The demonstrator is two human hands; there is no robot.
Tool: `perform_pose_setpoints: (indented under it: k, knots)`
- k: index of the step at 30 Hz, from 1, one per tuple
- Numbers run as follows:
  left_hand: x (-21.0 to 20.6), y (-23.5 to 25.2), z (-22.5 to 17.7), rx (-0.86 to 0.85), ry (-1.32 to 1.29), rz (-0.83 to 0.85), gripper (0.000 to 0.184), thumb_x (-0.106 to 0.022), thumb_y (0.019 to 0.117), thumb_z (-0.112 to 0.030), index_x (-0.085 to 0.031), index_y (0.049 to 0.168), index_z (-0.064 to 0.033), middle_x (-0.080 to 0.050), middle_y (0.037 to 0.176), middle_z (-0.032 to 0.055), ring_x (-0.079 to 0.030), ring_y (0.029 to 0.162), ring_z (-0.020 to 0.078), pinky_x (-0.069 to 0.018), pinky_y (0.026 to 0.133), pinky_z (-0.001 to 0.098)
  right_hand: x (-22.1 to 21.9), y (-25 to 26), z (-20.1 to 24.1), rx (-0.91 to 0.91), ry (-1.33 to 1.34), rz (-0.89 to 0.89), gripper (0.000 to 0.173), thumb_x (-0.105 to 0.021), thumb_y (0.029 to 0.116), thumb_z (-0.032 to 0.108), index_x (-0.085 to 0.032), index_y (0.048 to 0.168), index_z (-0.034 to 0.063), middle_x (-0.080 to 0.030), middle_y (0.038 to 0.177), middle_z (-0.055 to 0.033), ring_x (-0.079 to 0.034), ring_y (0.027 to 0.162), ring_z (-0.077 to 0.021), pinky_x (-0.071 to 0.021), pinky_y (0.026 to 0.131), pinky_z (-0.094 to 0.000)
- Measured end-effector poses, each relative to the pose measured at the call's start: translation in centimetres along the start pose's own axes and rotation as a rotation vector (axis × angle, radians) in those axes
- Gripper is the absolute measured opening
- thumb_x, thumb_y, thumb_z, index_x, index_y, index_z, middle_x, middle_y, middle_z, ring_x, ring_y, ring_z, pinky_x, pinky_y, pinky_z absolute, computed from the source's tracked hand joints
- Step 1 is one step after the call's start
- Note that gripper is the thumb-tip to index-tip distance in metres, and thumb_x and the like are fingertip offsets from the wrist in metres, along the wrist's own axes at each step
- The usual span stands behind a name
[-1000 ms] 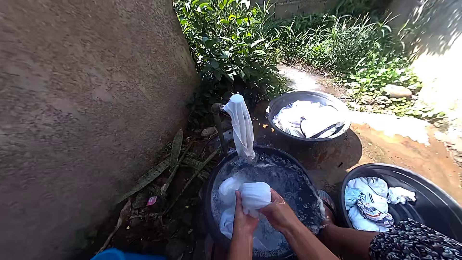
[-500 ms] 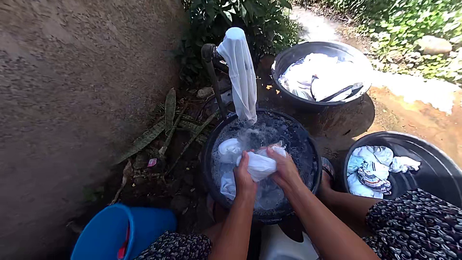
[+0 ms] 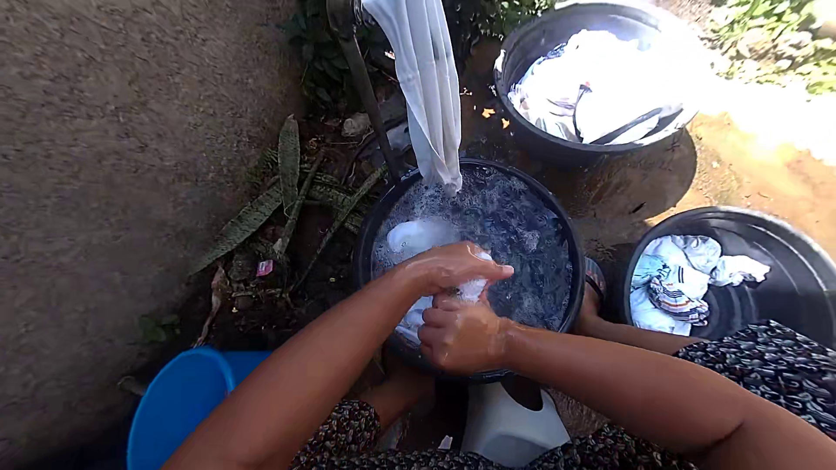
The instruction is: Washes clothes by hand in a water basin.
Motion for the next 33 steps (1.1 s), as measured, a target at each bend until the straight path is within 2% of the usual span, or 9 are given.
perform_pose_setpoints:
  k: [8, 12, 15, 17, 20, 23, 25, 29, 33]
  knots:
    - [-4.2, 4.4, 2.7, 0.232, 0.691, -0.002, 0.038, -0.051, 0.1032, -0.026, -0.067, 0.097, 0.0075, -0.066, 0.103, 0.026, -0.064, 0.102, 0.041, -0.0481, 0.088, 0.0623, -5.9, -3.3, 1.1, -0.105, 0.148, 0.618, 0.017, -0.057, 0.0947, -0.004, -0.072, 0.087, -0.0065, -0.072, 0.089, -0.0207, -0.072, 0.089, -0.0378, -0.0586, 0.075, -0.052]
    - [-5.1, 4.5, 6.1, 0.278, 0.341, 0.004, 0.035, -0.05, 0.1055, -0.026, -0.065, 0.091, 0.0015, -0.063, 0.083, 0.0102, -0.061, 0.075, 0.0196, -0.0502, 0.073, 0.0404, -6.0, -3.9, 2.2, -0.086, 0.385, 0.727, 0.016, -0.072, 0.0882, 0.012, -0.071, 0.086, -0.0039, -0.07, 0.088, -0.022, -0.068, 0.092, -0.0431, -0.0513, 0.08, -0.062]
    - [-4.8, 3.1, 7.7, 0.175, -0.37, -0.035, 0.047, -0.032, 0.1126, -0.038, -0.065, 0.1, -0.0079, -0.066, 0.08, -0.0033, -0.062, 0.072, 0.0043, -0.0521, 0.072, 0.025, -1.9, -3.9, -1.9, -0.353, 0.696, 0.052, 0.026, -0.069, 0.0864, 0.019, -0.065, 0.067, 0.0024, -0.065, 0.068, -0.0111, -0.068, 0.073, -0.026, -0.0533, 0.068, -0.0462]
    - [-4.4, 2.8, 8.4, 0.089, -0.728, -0.108, 0.066, -0.012, 0.1092, -0.055, -0.056, 0.125, -0.0078, -0.07, 0.099, 0.008, -0.069, 0.084, 0.0167, -0.0588, 0.074, 0.0343, 0.6, -5.3, -7.9, -0.892, 0.976, -0.345, 0.031, -0.066, 0.0942, 0.022, -0.063, 0.069, 0.0043, -0.061, 0.067, -0.0001, -0.06, 0.066, -0.0076, -0.0502, 0.065, -0.0282]
    - [-2.2, 3.5, 10.7, 0.093, -0.922, -0.309, 0.083, -0.006, 0.1047, -0.065, -0.044, 0.146, -0.0044, -0.065, 0.124, 0.0192, -0.068, 0.105, 0.0316, -0.0556, 0.087, 0.0481, 3.9, -8.2, -17.2, -1.551, 1.175, -0.891, 0.032, -0.06, 0.1031, 0.034, -0.062, 0.084, 0.0081, -0.059, 0.066, 0.0012, -0.057, 0.058, -0.008, -0.0515, 0.059, -0.0272]
    - [1.6, 1.5, 12.7, 0.08, -1.03, -0.719, 0.055, -0.027, 0.1125, -0.043, -0.053, 0.137, -0.0005, -0.064, 0.127, 0.0157, -0.065, 0.113, 0.0272, -0.0522, 0.095, 0.0467, 9.6, -9.7, -26.3, -1.434, 1.33, -1.576, 0.049, -0.046, 0.1067, 0.049, -0.049, 0.138, 0.0117, -0.063, 0.119, -0.0075, -0.065, 0.107, -0.0197, -0.0566, 0.091, -0.0422]
    - [3.4, -0.5, 14.5, 0.082, -0.978, -0.968, 0.043, -0.04, 0.1115, -0.028, -0.051, 0.142, 0.0002, -0.056, 0.141, 0.0178, -0.055, 0.129, 0.0293, -0.0447, 0.104, 0.0515, 13.7, -10.9, -31.8, -1.276, 1.285, -1.721, 0.073, -0.027, 0.1015, 0.071, -0.027, 0.159, 0.0254, -0.045, 0.155, -0.0087, -0.048, 0.14, -0.0286, -0.0455, 0.11, -0.0575]
    - [3.1, -0.9, 17.5, 0.149, -0.678, -1.157, 0.057, -0.06, 0.1002, -0.013, -0.038, 0.15, 0.0045, -0.037, 0.154, 0.0303, -0.039, 0.141, 0.041, -0.0374, 0.111, 0.0572, 12.4, -11.8, -33.0, -1.584, 0.838, -1.217, 0.072, -0.035, 0.1062, 0.06, -0.015, 0.165, 0.0226, -0.03, 0.165, -0.0147, -0.038, 0.147, -0.0351, -0.0412, 0.11, -0.0612]
    - [0.4, 3.8, 18.0, 0.278, -0.318, -1.021, 0.083, -0.079, 0.0878, -0.016, -0.034, 0.157, -0.0026, -0.016, 0.163, 0.0351, -0.021, 0.15, 0.0524, -0.0269, 0.119, 0.0631, -2.2, -6.7, -26.9, -1.305, 0.591, -0.037, 0.032, -0.06, 0.1026, 0.024, -0.068, 0.117, -0.003, -0.072, 0.108, -0.0193, -0.07, 0.098, -0.0292, -0.0554, 0.089, -0.0507]
Point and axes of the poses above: each hand's wrist, its own y-axis towards the middle knuckle, its own x-axis out of the back of the hand, z = x × y, the point moved 6 cm from there along y, towards the middle knuckle
